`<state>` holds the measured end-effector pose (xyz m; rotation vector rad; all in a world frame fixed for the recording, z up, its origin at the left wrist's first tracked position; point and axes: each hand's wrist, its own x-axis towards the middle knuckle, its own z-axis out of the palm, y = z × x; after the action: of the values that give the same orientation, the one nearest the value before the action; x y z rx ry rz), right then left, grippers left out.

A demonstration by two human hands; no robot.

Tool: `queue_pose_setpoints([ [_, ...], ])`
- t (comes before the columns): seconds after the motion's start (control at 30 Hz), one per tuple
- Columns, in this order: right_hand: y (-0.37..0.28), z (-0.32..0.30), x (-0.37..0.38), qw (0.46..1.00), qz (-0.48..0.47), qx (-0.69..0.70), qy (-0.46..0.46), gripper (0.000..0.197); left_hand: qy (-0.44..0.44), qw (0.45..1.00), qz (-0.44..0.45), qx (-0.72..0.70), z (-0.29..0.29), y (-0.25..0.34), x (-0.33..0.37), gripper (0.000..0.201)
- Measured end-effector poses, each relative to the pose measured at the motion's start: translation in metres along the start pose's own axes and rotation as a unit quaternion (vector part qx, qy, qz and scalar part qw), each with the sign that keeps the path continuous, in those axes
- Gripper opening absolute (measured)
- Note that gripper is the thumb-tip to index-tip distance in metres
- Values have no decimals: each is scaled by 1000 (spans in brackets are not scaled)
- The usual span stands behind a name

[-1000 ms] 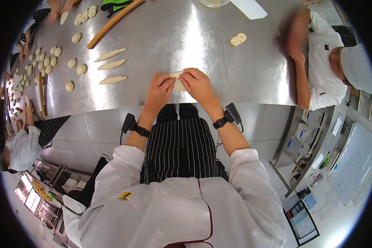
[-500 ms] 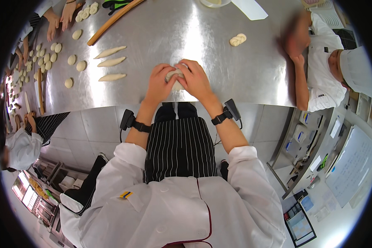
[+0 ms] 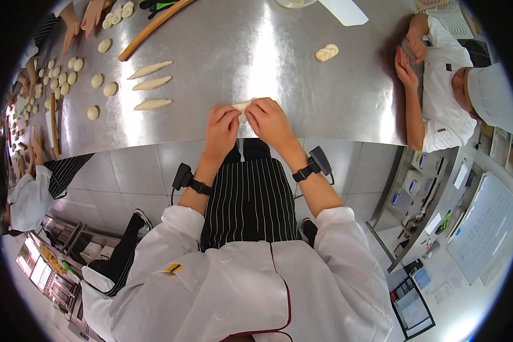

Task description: Rolling and shaping dough on a table in a bakery kitchen.

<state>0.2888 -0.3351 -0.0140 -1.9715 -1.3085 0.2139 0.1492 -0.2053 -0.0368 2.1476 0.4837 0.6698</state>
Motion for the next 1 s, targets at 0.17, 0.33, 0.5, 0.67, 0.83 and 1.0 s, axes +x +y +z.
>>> queue_pose_setpoints([
  [0.17,-9,-4,5,999,14,2,45,16,31,985,-147,-86,6,11,3,14],
  [0.33,0,2,-5,1000,13,10,13,18,-20,996,-90,-19,1,-2,6,18],
  [0.5,-9,6,-32,999,42,26,-1,18,-10,997,-72,-35,-5,1,-19,22],
  [0.67,-22,3,-15,995,49,-2,86,23,12,995,-93,-35,-1,14,-9,27],
  [0.83,-9,14,-44,1000,9,-17,23,38,-51,998,-18,33,-4,8,-28,32],
  [1.0,-28,9,-34,998,50,-30,26,38,-59,993,-89,-57,-5,18,-25,39],
])
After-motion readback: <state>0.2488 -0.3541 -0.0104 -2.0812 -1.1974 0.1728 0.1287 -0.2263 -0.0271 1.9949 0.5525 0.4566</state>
